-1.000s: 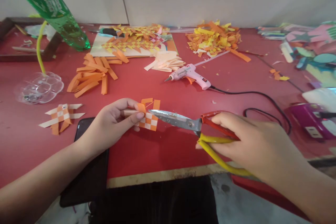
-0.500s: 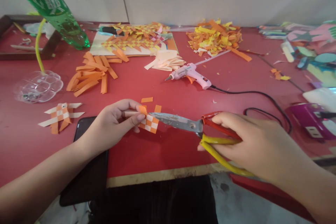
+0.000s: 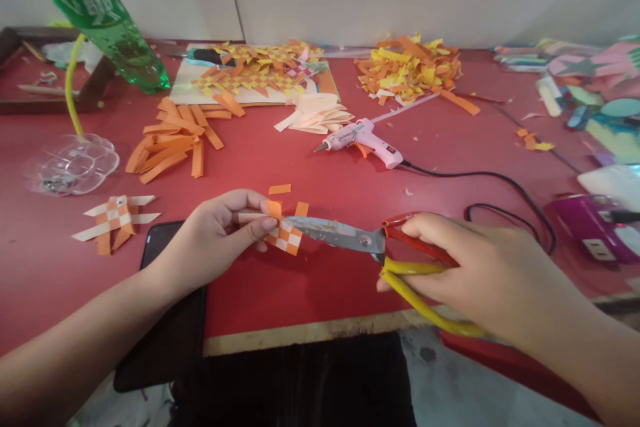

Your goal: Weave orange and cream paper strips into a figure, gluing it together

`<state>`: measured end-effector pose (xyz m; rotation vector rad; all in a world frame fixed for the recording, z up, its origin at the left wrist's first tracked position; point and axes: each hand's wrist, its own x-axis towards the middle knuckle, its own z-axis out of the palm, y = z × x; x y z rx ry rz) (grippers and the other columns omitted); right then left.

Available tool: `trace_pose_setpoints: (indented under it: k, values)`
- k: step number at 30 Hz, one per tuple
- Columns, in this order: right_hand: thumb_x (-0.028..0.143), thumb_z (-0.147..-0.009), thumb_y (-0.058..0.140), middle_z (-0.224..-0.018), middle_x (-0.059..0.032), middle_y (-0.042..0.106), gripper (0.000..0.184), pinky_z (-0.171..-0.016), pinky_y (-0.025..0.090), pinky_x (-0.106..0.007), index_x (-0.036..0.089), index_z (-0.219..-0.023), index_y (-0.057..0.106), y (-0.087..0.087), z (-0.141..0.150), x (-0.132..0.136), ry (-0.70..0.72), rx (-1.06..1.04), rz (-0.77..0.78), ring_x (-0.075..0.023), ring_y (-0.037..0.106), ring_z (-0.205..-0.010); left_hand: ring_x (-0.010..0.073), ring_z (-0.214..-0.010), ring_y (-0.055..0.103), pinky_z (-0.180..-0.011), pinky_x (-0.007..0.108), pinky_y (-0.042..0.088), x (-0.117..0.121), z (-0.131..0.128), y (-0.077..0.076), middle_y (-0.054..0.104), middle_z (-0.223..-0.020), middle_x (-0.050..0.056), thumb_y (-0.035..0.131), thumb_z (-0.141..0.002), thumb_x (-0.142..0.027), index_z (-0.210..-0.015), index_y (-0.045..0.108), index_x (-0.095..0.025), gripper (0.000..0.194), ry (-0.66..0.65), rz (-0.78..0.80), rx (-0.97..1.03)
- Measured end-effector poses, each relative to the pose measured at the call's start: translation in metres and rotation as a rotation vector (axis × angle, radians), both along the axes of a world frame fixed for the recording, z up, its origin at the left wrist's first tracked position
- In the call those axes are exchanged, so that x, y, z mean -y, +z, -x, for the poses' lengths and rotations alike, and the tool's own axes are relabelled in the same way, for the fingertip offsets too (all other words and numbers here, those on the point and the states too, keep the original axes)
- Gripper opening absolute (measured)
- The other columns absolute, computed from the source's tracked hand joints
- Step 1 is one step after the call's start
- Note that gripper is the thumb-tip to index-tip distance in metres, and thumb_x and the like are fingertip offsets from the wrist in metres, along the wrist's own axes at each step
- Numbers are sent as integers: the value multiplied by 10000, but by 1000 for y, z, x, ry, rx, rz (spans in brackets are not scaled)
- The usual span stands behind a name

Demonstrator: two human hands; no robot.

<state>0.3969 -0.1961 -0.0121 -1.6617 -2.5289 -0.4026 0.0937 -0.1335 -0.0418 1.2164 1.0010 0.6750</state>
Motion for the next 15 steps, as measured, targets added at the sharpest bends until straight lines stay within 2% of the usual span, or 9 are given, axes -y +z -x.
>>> trace_pose_setpoints:
  k: [3, 4, 10, 15]
  values:
    - [533, -836, 490, -779, 14, 689, 291, -424, 386, -311, 289, -780, 637, 0, 0, -1, 236, 172, -75, -181, 591, -490, 125, -701, 667, -623, 208, 544, 0, 0, 0, 697, -772, 11, 669, -834, -307, -865, 589, -173, 159, 6, 16, 7]
    - [513, -852, 478, -760, 12, 683, 290, -421, 390, -307, 282, -773, 633, 1, 2, -2, 260, 182, -86, -174, 588, -479, 124, -710, 669, -628, 205, 545, 0, 0, 0, 698, -774, 11, 665, -838, -304, -865, 587, -172, 156, 6, 25, 16]
    - [639, -866, 388, -646, -17, 659, 463, -416, 443, -303, 226, -841, 598, 6, 12, -4, 103, 38, -30, -182, 610, -451, 120, -716, 675, -652, 207, 557, -1, 1, 0, 710, -778, 15, 669, -840, -284, -857, 579, -173, 144, -7, 72, 68]
    - [654, -864, 362, -635, 0, 665, 476, -398, 429, -295, 236, -826, 587, 8, 11, -2, 112, 52, -29, -178, 601, -425, 125, -720, 680, -650, 209, 560, -1, 1, 1, 713, -763, 9, 675, -833, -274, -848, 575, -178, 140, -6, 107, 87]
